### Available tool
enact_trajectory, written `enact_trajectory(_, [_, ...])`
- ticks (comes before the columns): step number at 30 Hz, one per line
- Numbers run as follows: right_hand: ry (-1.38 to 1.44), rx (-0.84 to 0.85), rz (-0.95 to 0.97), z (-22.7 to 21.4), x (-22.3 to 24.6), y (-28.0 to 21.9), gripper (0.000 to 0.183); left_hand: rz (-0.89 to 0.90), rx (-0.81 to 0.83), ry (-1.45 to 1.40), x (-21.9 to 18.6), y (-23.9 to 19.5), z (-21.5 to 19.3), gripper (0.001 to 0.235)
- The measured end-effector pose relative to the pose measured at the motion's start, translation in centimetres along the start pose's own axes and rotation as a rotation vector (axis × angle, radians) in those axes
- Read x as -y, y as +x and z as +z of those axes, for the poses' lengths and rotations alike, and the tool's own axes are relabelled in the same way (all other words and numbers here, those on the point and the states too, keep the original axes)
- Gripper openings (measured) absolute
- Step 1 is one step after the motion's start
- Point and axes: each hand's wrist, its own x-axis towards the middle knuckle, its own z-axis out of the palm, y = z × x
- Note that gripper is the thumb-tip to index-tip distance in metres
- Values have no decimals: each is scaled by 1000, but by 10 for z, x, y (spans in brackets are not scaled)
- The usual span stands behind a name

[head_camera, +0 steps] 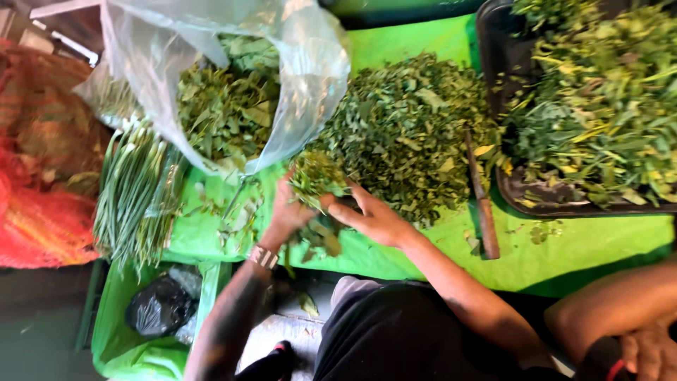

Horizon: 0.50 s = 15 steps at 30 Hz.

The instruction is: The person chops leafy greens on a workspace using a knife, while occasionally moving bunches of greens from a bag to the work area.

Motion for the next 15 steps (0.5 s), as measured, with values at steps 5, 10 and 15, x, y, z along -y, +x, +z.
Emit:
enact_trajectory(5, [-357, -141, 34, 36, 5, -5, 51, -172, 157, 145, 22, 8, -31, 67])
enact_trajectory(10, [-645, -330, -301, 67, 26, 5, 47, -381, 356, 454, 108, 22, 11, 62])
enact_trajectory(15, [-1173, -93, -300, 74, 17, 64, 81, 82, 258, 687, 156, 11, 45, 75])
